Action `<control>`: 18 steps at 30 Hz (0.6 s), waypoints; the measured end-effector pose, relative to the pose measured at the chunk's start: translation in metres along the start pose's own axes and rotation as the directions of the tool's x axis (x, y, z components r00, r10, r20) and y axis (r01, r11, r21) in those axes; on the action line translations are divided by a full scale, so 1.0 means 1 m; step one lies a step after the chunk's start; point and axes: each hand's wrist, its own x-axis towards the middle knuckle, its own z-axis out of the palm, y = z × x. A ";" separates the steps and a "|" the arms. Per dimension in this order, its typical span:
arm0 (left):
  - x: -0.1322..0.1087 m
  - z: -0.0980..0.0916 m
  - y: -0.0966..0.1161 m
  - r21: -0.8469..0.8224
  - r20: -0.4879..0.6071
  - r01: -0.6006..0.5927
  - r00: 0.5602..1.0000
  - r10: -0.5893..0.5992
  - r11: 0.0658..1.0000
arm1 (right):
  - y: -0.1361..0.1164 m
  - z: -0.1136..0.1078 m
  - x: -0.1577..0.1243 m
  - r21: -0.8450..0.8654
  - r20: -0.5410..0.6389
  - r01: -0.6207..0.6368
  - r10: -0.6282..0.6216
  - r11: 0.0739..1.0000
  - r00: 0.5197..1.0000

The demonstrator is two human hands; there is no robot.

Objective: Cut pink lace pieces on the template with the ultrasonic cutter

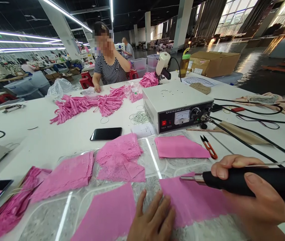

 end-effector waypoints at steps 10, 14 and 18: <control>0.001 0.000 0.004 -0.021 -0.014 0.040 0.999 -0.040 0.999 | 0.001 0.012 -0.001 -0.056 0.088 0.033 -0.028 0.998 0.996; 0.000 0.000 0.007 -0.033 -0.023 0.052 0.998 -0.053 0.998 | 0.001 0.012 -0.004 -0.076 0.075 -0.007 0.013 0.997 0.997; 0.004 -0.003 0.011 -0.055 -0.014 0.046 0.999 -0.046 0.997 | -0.004 0.021 -0.010 -0.040 0.051 -0.072 0.074 0.997 0.996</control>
